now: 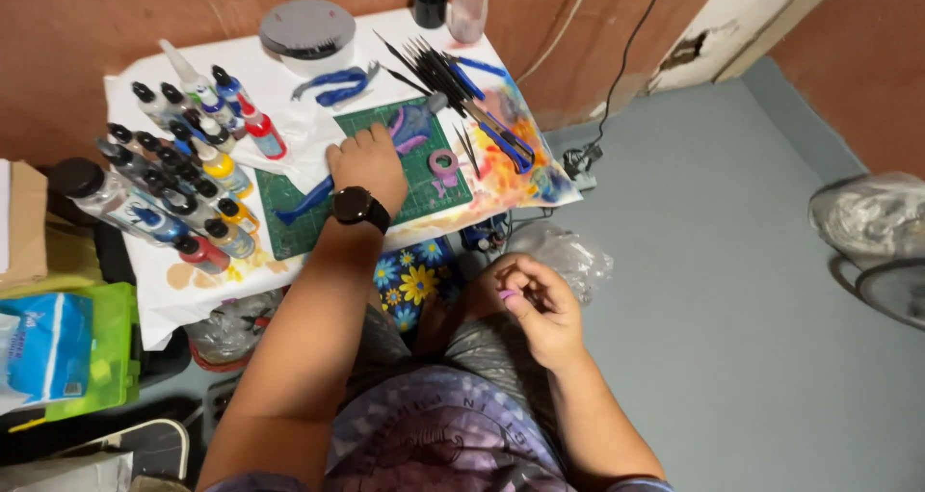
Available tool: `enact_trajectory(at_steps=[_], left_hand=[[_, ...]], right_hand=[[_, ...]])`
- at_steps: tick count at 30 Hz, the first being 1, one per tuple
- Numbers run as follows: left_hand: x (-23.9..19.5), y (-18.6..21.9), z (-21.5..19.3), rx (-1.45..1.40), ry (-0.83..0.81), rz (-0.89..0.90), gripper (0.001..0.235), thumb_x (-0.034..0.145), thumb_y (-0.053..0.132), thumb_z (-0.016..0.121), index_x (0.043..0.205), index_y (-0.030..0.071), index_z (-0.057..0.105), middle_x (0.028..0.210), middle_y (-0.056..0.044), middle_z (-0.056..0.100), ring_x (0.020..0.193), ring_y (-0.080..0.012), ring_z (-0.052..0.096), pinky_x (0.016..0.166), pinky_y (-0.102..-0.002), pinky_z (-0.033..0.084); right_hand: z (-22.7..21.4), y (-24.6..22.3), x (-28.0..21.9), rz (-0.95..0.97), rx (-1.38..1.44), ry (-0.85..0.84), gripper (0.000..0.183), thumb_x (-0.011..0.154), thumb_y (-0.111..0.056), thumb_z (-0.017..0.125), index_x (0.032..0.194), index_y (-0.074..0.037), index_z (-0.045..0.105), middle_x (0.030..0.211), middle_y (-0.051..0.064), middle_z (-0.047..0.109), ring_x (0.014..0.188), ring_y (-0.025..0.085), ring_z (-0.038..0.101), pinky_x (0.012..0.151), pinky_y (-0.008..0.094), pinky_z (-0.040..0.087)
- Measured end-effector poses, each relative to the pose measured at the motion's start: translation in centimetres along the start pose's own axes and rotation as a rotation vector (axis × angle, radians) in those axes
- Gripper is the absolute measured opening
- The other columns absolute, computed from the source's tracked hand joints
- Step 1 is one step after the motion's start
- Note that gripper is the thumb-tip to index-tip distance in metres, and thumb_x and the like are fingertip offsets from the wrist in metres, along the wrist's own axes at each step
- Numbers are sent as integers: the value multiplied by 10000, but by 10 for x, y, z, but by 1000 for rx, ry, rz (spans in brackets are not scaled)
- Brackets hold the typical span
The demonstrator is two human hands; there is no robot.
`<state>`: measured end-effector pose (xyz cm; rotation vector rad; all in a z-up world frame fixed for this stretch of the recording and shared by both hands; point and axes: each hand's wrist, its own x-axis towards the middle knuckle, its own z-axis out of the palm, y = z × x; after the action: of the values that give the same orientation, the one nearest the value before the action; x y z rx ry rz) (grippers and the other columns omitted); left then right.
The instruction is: Applying small pieces of pink putty to a blue figurine for detailing or repair at a craft station.
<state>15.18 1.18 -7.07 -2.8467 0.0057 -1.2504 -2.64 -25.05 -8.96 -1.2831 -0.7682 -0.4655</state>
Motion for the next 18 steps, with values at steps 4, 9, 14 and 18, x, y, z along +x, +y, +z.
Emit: enact_trajectory(at_steps=[4, 9, 14, 18], left_hand=[[11, -9, -3, 27, -43, -17, 264, 789, 167, 674, 1018, 49, 617, 830, -112, 601, 762, -304, 622, 696, -425, 460], [39, -17, -122, -733, -374, -166, 601, 926, 269, 674, 1401, -14, 441, 1237, -223, 544, 1194, -419, 551, 1014, -494, 456], [20, -6, -197, -1568, -483, -344, 495, 958, 166, 590, 1417, 47, 449, 1058, -135, 584, 980, -243, 584, 876, -394, 496], [-14, -1, -182, -1923, -629, -478, 504, 934, 177, 589, 1405, 45, 464, 1078, -139, 618, 963, -215, 618, 886, -364, 532]], right_hand=[[11, -2, 19, 139, 4, 24, 374, 963, 36, 662, 1314, 111, 559, 901, 147, 655, 926, 248, 651, 842, 416, 538], [13, -21, 59, 2, 73, -48, 27, 958, 43, 646, 980, 57, 640, 1020, 249, 623, 1073, 428, 671, 873, 492, 560], [25, -38, 79, -52, 198, -2, 27, 994, 8, 621, 988, 35, 622, 1152, 235, 532, 1189, 394, 612, 878, 490, 581], [35, -43, 94, -161, 128, 50, 129, 943, 45, 656, 1057, 75, 605, 915, 238, 558, 949, 407, 625, 827, 519, 536]])
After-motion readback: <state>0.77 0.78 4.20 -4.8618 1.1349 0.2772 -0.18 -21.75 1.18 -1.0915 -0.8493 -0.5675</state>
